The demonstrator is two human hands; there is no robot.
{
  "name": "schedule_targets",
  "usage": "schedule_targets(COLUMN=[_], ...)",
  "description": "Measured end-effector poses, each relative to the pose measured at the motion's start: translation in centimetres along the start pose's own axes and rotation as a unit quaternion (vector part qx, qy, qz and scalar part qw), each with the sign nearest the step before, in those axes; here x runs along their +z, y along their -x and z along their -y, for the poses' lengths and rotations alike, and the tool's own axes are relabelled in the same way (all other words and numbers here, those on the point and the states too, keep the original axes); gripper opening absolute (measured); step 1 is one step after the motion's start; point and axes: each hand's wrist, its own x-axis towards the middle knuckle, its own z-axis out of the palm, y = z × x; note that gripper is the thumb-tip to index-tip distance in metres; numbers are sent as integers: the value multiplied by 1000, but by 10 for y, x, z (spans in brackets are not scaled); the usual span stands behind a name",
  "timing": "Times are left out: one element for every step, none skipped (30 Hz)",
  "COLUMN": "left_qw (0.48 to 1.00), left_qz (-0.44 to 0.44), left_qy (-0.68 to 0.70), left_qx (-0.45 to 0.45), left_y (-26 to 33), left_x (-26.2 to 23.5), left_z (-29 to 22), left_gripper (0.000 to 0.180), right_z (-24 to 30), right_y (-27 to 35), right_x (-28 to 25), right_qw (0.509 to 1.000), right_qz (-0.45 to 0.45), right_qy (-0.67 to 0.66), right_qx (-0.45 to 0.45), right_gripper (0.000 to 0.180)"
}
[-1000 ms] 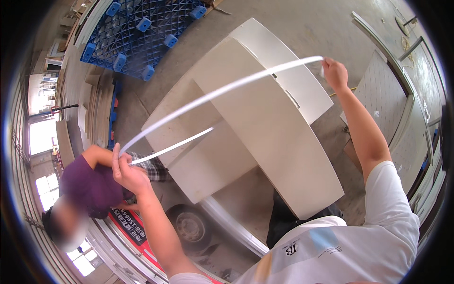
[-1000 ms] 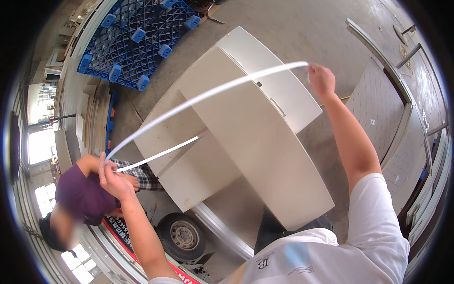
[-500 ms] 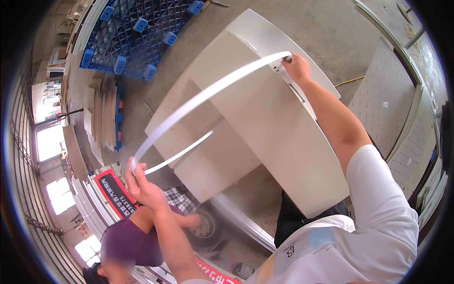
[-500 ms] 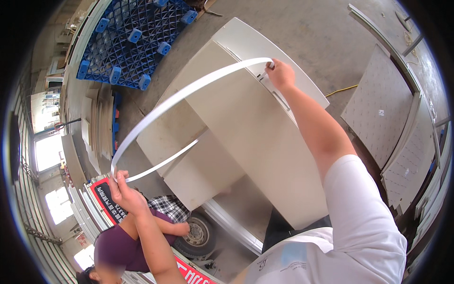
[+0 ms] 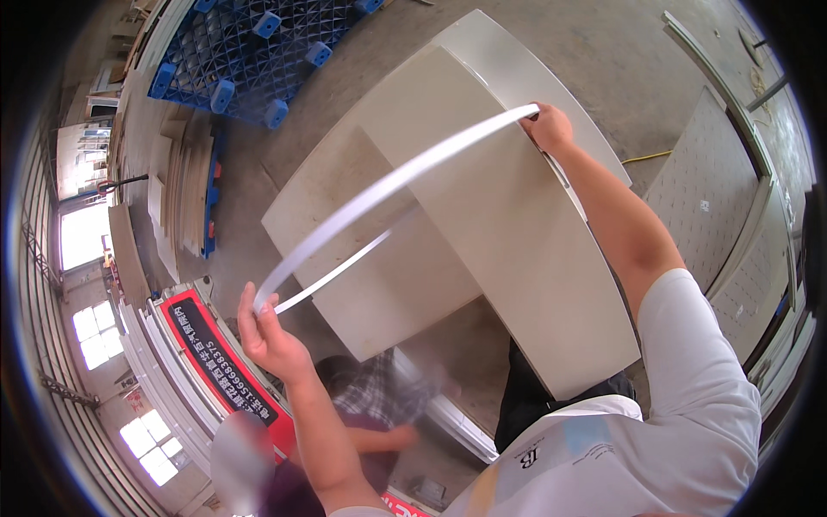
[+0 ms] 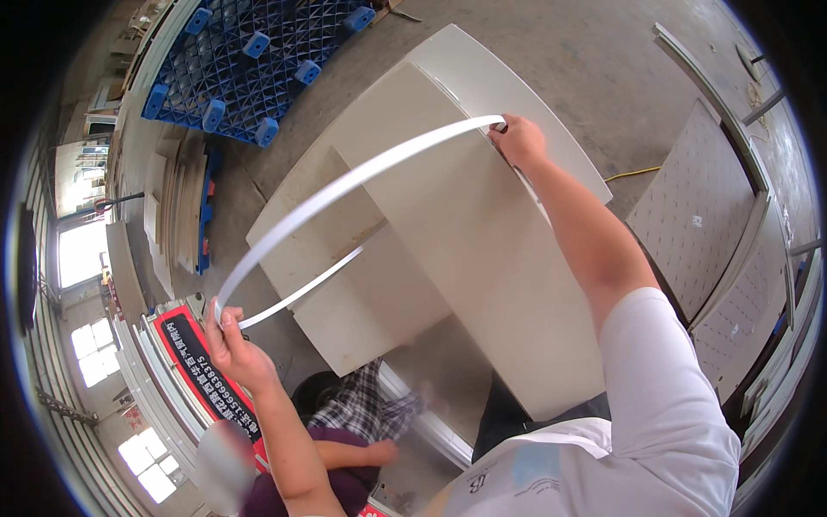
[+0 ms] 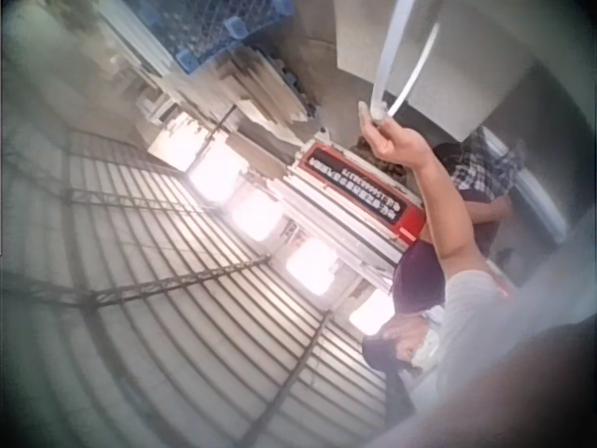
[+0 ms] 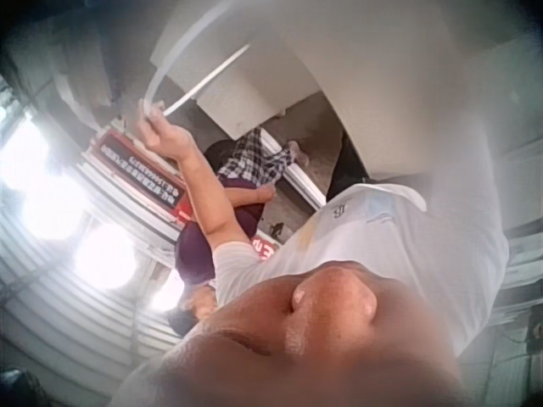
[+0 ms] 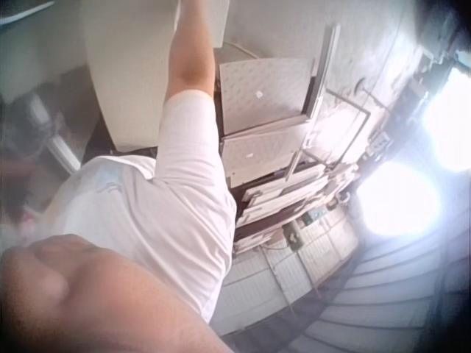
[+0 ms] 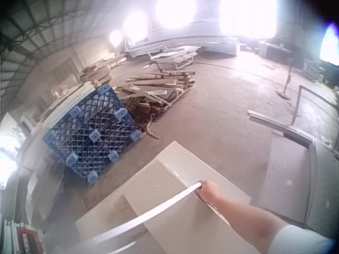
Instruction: The person stacks wooden boards onto the back of a truck, bundling some boards together with white plastic straps by hand.
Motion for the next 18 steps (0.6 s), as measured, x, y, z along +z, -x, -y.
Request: schedule_targets(left_qw=[1000,1000,1000,1000,1000,1000,1000,999,998,996,991,987,984,986,989,990,993,994], left_qz=[8,16,11,2,-6,4,16,29,47,63,79,90,95,95,95,99,94,92], left_qy=[-5,-9,-2,4,10,13,18,22,-12,-49,-85,-116,-126,-113,-100,-96,-72,-46], left_qx=[2,3,4,3,3,7,14,21,35,48,61,64,84,73,61,35,4,-25], left_y=[0,1,2,4,6,7,8,6,5,6,6,9,12,15,21,30,44,60], left_x=[0,1,2,4,5,5,7,9,10,12,15,17,20,28,36,41,47,56], left_z=[-2,-3,-2,1,4,7,8,9,7,4,1,-1,0,0,1,3,4,2], left_gripper=[32,32,31,31,31,32,32,33,34,35,37,40,42,43,44,43,42,40], right_z=[-4,-7,-11,6,2,-8,-21,-36,-52,-68,-80,-83,-89,-105,-121,-129,-136,-146], right_y=[-4,-9,-12,-5,-7,-10,-12,-15,-14,-8,0,15,34,51,69,91,116,143], right_x=[0,-1,-1,-14,-11,-7,-6,-5,-5,-6,-9,-15,-23,-30,-36,-45,-55,-62], right_qw=[1000,999,998,997,998,997,997,997,994,989,981,985,988,985,982,982,982,977], right_qz=[17,33,50,67,67,67,64,47,34,24,13,17,20,37,55,79,104,120], right_qy=[-12,-23,-35,15,0,-15,-31,-40,-86,-133,-180,-159,-138,-157,-176,-166,-155,-174], right_qx=[1,2,3,20,0,-20,-39,-39,-50,-61,-72,-66,-61,-56,-51,-34,-19,-5], right_gripper=[23,25,27,30,31,32,33,38,41,43,46,45,44,43,42,43,44,45])
